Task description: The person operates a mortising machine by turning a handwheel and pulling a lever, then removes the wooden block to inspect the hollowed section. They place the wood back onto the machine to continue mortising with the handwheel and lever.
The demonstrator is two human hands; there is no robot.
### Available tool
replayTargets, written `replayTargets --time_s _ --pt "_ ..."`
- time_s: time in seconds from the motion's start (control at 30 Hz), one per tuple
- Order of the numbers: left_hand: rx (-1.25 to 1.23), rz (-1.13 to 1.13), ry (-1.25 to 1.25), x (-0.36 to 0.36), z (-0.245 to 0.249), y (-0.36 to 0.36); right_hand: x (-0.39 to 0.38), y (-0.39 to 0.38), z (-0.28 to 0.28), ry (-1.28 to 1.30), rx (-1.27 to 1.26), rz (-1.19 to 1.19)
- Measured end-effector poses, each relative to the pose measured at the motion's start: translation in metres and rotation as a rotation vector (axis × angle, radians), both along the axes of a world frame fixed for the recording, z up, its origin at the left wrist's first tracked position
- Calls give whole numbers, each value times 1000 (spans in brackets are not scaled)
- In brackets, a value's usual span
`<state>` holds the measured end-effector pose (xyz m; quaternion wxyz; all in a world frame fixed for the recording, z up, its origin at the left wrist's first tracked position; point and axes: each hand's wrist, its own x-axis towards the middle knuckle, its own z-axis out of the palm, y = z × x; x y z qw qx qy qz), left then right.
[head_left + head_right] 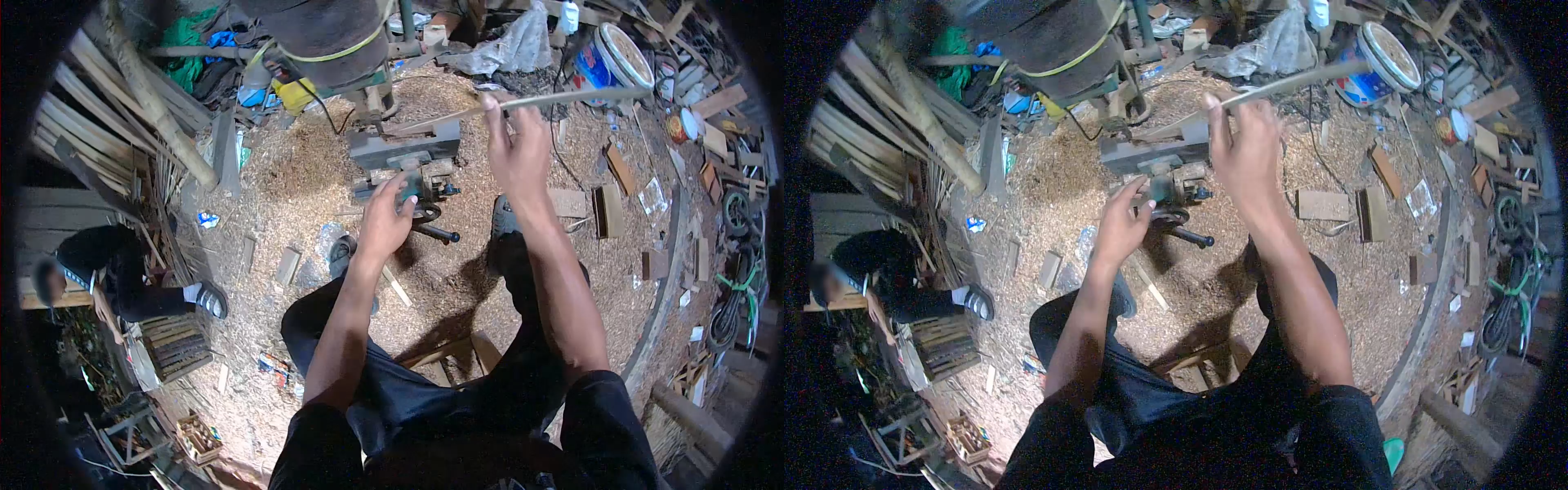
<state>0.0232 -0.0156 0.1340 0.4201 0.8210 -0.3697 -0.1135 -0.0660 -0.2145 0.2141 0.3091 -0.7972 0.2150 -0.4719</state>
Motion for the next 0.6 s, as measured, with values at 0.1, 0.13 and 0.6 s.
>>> replayTargets --time_s 0.1,0.13,0.6 --pt "-33 8 6 0 -6 1 6 10 -4 224 -286 -71" --pt "-46 7 6 0 -7 2 9 2 -5 152 -309 -73" --pt "-137 67 37 17 14 26 26 19 -4 138 -298 -89"
